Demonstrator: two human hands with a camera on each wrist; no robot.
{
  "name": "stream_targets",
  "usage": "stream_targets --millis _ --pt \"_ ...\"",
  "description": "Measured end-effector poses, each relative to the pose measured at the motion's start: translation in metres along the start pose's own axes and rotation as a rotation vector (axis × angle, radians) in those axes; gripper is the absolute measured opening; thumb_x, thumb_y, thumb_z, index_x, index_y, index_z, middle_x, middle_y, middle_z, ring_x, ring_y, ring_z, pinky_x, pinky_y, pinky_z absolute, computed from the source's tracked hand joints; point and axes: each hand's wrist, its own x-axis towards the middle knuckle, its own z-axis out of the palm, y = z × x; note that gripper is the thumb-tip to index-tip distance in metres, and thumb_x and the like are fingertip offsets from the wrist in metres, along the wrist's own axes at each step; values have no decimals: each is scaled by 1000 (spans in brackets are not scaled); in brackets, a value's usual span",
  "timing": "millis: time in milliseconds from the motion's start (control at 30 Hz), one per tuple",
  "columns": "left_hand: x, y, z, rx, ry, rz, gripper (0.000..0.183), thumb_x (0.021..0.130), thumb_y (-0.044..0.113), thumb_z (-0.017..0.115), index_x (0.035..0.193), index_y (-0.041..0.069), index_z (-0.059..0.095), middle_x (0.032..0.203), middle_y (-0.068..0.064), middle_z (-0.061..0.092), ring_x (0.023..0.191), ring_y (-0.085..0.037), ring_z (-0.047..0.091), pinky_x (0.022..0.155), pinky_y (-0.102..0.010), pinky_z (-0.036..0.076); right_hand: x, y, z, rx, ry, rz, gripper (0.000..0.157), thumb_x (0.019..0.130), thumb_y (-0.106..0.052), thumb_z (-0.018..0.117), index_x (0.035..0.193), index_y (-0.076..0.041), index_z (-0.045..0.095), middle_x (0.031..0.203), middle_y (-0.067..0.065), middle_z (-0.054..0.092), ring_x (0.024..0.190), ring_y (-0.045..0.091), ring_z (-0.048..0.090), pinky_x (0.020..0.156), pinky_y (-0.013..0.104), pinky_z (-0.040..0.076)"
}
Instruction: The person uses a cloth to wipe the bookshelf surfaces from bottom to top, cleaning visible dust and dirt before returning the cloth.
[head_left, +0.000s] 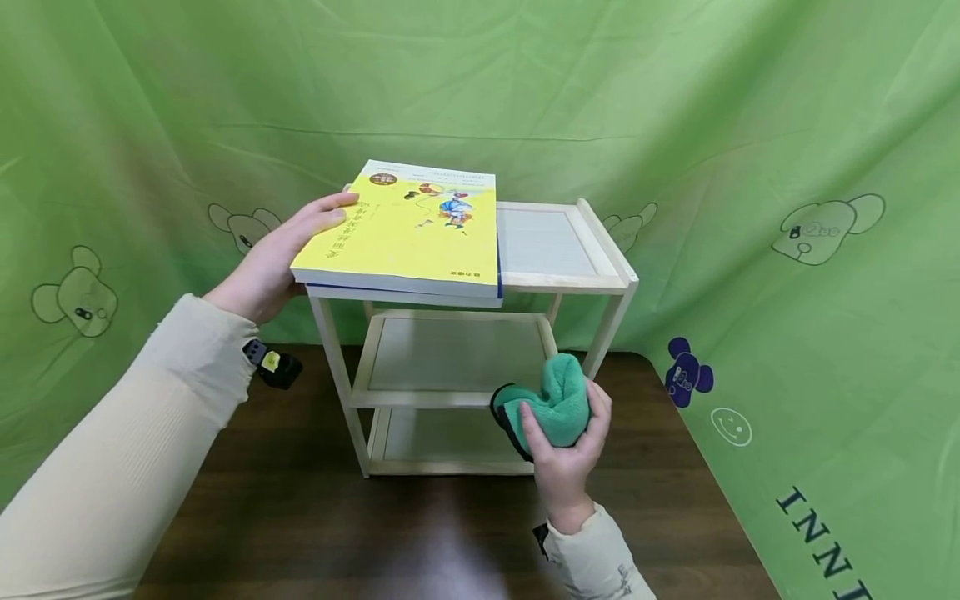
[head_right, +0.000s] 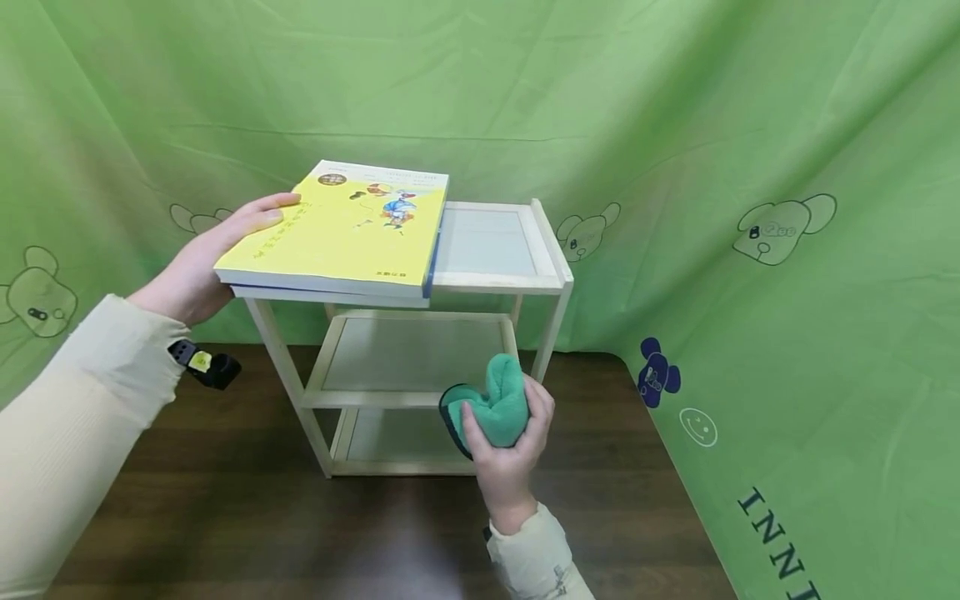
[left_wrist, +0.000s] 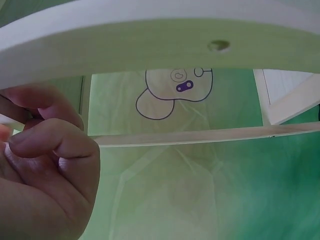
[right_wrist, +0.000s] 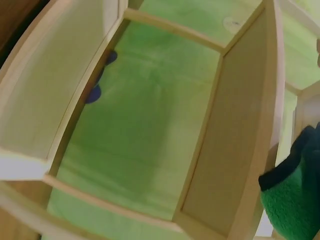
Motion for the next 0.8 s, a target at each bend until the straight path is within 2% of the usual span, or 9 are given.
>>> stream_targets --millis 200,333,467,633,800 --pt "2 1 -1 14 -6 -7 54 100 55 44 151 43 30 105 12 66 77 -7 67 67 -27 50 -1 -8 15 63 -147 231 71 74 11 74 136 10 40 134 1 49 122 19 48 103 28 40" --pt "2 1 -3 35 -8 -15 55 100 56 43 152 43 30 105 12 66 78 -7 66 68 -28 51 1 -15 27 88 -234 396 71 78 6 74 139 4 40 133 2 49 116 16 51 97 24 44" --pt "1 2 -4 52 -6 -23 56 100 57 43 152 43 29 106 11 66 78 -8 66 69 -29 51 5 -19 41 111 -321 533 72 79 -3 75 142 -3 40 132 4 51 113 16 54 94 24 47" --pt "1 3 -2 73 -6 -25 56 100 58 43 152 43 28 108 11 65 79 -7 66 71 -29 51 10 -19 59 133 -423 615 73 79 -12 78 142 -9 42 136 9 53 115 20 55 96 32 48" --pt "-1 3 -3 92 -9 -17 56 100 58 42 153 43 28 112 12 63 81 -7 66 73 -29 51 13 -19 78 136 -524 612 75 80 -24 80 143 -13 42 137 9 54 118 23 54 100 43 46"
